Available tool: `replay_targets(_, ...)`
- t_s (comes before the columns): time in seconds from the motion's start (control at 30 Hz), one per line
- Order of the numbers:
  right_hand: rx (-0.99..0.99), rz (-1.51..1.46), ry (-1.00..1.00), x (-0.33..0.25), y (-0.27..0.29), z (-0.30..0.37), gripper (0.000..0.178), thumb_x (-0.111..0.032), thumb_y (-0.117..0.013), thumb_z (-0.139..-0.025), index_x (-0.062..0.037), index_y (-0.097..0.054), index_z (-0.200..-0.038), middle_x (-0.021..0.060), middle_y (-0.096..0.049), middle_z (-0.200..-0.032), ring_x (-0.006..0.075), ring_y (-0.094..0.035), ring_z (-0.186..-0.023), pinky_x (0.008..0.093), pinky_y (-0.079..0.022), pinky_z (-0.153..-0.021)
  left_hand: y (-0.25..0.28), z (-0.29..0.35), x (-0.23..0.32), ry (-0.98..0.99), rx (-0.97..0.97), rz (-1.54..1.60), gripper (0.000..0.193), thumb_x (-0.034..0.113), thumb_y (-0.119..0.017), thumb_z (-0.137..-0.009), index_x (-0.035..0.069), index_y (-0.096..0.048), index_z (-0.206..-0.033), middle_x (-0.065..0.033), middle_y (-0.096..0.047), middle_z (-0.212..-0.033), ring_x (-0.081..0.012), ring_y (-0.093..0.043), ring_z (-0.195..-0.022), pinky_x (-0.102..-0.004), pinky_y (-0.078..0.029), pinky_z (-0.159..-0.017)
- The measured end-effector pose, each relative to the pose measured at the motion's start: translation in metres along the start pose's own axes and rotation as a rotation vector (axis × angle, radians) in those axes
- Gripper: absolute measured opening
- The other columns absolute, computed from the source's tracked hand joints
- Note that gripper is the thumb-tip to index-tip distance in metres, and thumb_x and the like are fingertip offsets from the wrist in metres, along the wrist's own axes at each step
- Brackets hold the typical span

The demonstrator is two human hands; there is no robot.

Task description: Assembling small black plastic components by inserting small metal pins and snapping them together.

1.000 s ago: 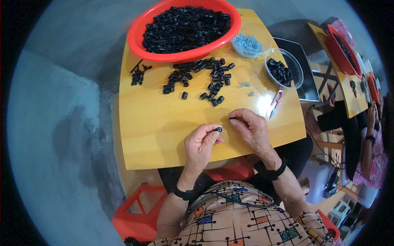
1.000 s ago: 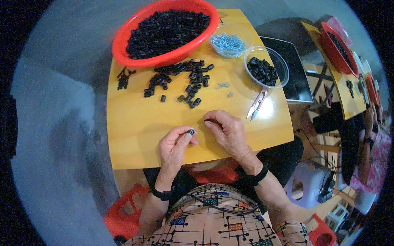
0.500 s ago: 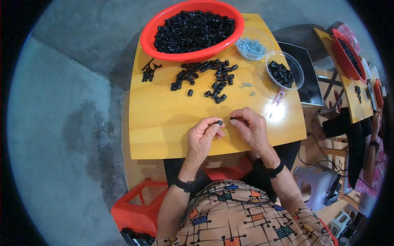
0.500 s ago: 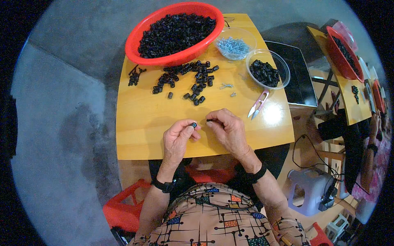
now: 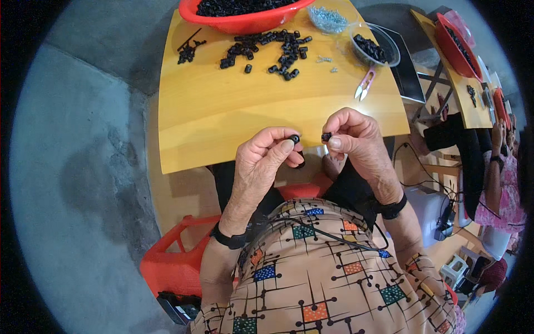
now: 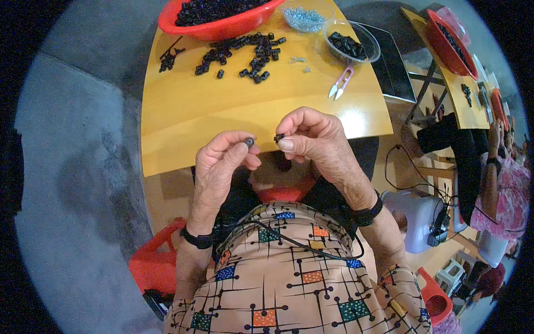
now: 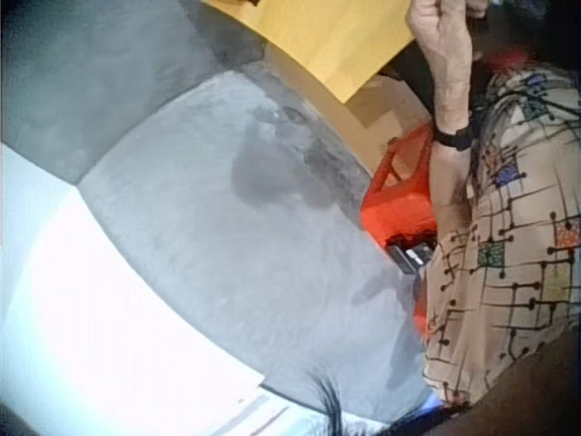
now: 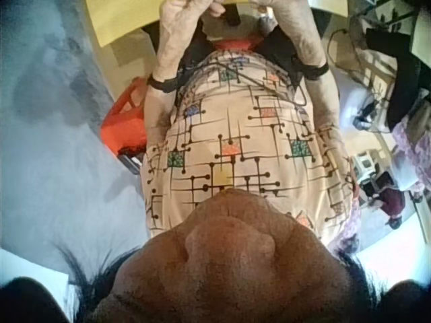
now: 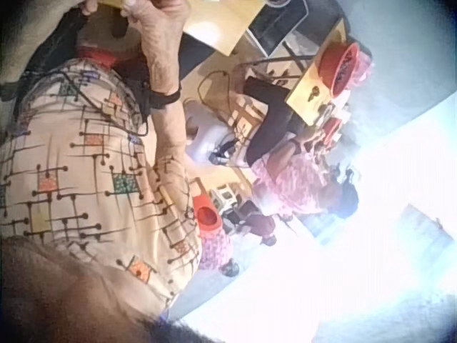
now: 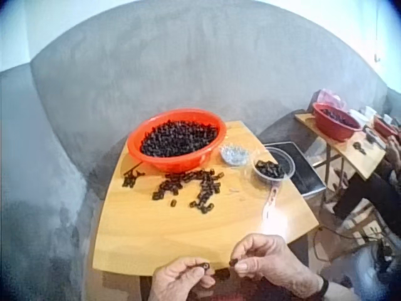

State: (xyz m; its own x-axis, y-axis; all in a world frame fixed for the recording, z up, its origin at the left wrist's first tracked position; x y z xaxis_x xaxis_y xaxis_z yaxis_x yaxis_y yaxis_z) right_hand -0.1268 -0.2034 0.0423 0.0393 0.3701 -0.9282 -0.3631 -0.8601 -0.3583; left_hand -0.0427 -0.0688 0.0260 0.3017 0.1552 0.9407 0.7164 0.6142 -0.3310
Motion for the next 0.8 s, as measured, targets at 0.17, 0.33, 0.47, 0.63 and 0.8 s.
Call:
replay_targets(0.17,-0.073,0.018,-0.013,0.001,-0.02,0.015,0.015,-0.004,-0.071,-0.076,-0.0038,-0.063,-0.089,-0.0012,-0.063,-0.075,0.0046,-0.057,-0.064,0.0162,-0.045,-0.055,-0.009,0.022,0.002,0.005,-0.072,0.0,0.022,0.015,-0.058,-0.091,-0.001,-0.06,-0.105,-0.008,-0.065,-0.086,-0.0115,-0.061,-0.07,-0.024,-0.05,-0.066)
replay_targets(0.33,-0.113,0.061,-0.05,-0.001,-0.035,0.029,0.014,-0.002,-0.071,-0.076,-0.0027,-0.064,-0.087,0.0005,-0.065,-0.078,0.0054,-0.06,-0.07,0.018,-0.048,-0.061,-0.016,0.038,0.002,0.015,-0.105,-0.023,0.022,0.013,-0.058,-0.09,-0.002,-0.059,-0.105,-0.0077,-0.065,-0.085,-0.0106,-0.062,-0.071,-0.0227,-0.052,-0.067)
replay_targets(0.47,-0.149,0.112,-0.088,0.0,-0.037,0.037,0.013,-0.002,-0.072,-0.075,-0.0021,-0.064,-0.086,0.0016,-0.066,-0.078,0.0055,-0.06,-0.071,0.0186,-0.049,-0.064,-0.022,0.046,0.0,0.054,-0.118,-0.019,0.02,0.01,-0.058,-0.09,-0.003,-0.059,-0.104,-0.0079,-0.065,-0.085,-0.0101,-0.063,-0.07,-0.021,-0.053,-0.065)
replay_targets(0.63,-0.173,0.153,-0.062,0.008,-0.033,0.045,0.011,-0.001,-0.073,-0.074,-0.0023,-0.065,-0.082,0.0016,-0.066,-0.075,0.0052,-0.06,-0.07,0.0184,-0.049,-0.062,-0.03,0.052,-0.002,0.071,-0.133,-0.056,0.016,0.008,-0.058,-0.09,-0.003,-0.061,-0.101,-0.0084,-0.066,-0.083,-0.0104,-0.063,-0.068,-0.0212,-0.053,-0.061)
replay_targets(0.8,-0.184,0.248,-0.027,0.017,-0.027,0.06,0.011,-0.003,-0.075,-0.072,-0.0022,-0.065,-0.077,0.0013,-0.065,-0.072,0.0053,-0.058,-0.067,0.0201,-0.048,-0.06,-0.038,0.063,-0.009,0.169,-0.167,-0.202,0.012,0.006,-0.058,-0.089,-0.003,-0.062,-0.096,-0.0074,-0.066,-0.076,-0.0104,-0.064,-0.065,-0.0215,-0.053,-0.058)
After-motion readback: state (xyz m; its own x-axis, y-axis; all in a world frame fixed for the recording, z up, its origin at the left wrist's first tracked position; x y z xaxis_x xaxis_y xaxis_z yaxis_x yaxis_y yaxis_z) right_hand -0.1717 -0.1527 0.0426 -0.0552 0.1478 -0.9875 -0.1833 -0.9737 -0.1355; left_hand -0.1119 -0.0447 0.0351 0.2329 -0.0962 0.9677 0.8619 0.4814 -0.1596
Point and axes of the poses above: each hand's wrist, its own z-axis away from the middle knuckle, its own y-axis out of the back of the hand, x = y × z, the point moved 9 cm from there along -z, towards the middle knuckle
